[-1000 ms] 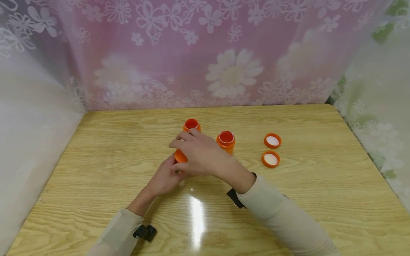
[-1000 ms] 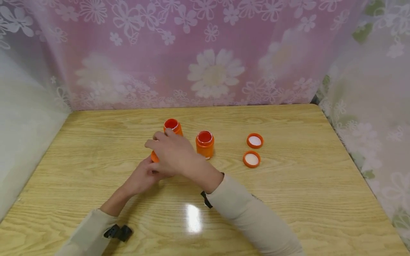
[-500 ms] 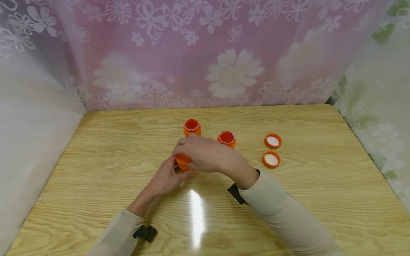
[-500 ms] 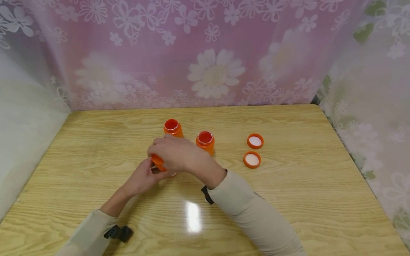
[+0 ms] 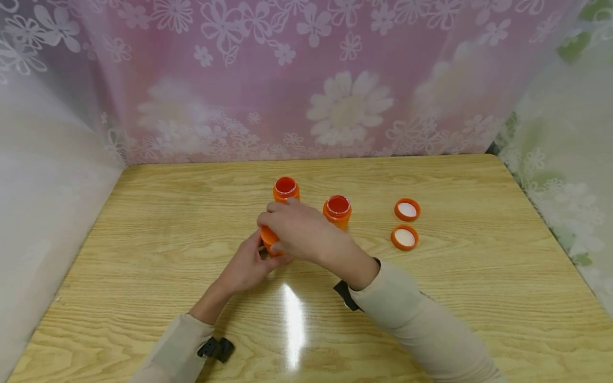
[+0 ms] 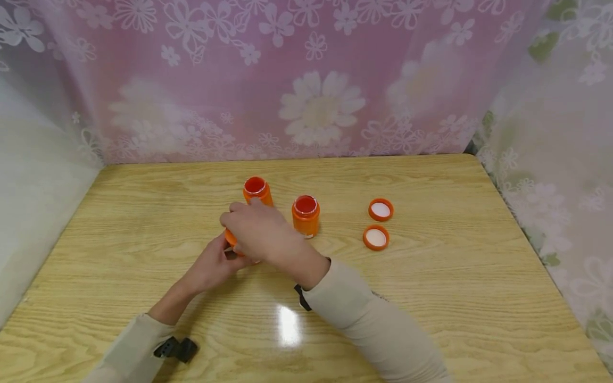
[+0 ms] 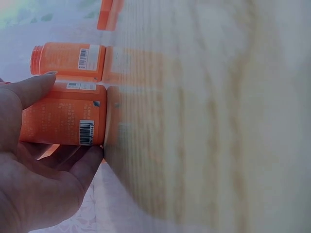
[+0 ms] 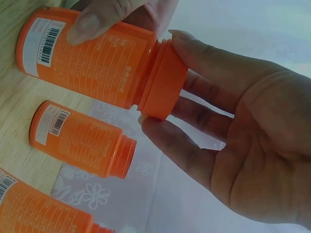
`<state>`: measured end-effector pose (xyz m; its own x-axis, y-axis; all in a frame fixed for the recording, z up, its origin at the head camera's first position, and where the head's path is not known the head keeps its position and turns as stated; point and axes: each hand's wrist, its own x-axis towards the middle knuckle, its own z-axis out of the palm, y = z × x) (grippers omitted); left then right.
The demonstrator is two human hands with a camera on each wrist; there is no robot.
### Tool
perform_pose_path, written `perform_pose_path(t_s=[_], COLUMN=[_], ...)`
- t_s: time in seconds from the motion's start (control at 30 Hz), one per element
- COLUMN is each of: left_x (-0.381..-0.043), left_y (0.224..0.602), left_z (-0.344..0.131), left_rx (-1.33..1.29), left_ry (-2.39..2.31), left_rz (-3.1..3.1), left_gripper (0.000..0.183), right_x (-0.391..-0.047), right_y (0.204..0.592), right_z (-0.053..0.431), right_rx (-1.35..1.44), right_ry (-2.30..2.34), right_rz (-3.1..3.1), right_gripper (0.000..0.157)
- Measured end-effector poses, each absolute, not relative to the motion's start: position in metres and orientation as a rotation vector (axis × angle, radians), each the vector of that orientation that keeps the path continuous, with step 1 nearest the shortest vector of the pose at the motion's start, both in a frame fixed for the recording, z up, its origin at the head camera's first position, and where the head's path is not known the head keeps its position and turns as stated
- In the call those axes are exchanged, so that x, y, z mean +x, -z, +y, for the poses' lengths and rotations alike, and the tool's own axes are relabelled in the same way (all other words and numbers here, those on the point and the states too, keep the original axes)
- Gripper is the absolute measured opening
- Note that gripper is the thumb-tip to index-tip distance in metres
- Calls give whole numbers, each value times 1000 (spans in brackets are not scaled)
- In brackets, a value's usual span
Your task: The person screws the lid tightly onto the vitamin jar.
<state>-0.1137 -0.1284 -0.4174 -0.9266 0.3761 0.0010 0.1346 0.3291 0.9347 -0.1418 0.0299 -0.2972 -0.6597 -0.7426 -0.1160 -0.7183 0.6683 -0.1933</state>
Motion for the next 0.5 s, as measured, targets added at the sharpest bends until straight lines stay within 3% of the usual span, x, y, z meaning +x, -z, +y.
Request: perform_pose_path(t_s=[0.5], left_x=[-114], left_y=[418], left_z=[-130], left_rx=[528], left_ry=[-1656], left_rz=[2372], left_gripper=[52], right_x=[-130], right_y=[299], right_z=[25], right_rx=[-1061], right_ry=[141], right_rz=[2792], right_gripper=[32])
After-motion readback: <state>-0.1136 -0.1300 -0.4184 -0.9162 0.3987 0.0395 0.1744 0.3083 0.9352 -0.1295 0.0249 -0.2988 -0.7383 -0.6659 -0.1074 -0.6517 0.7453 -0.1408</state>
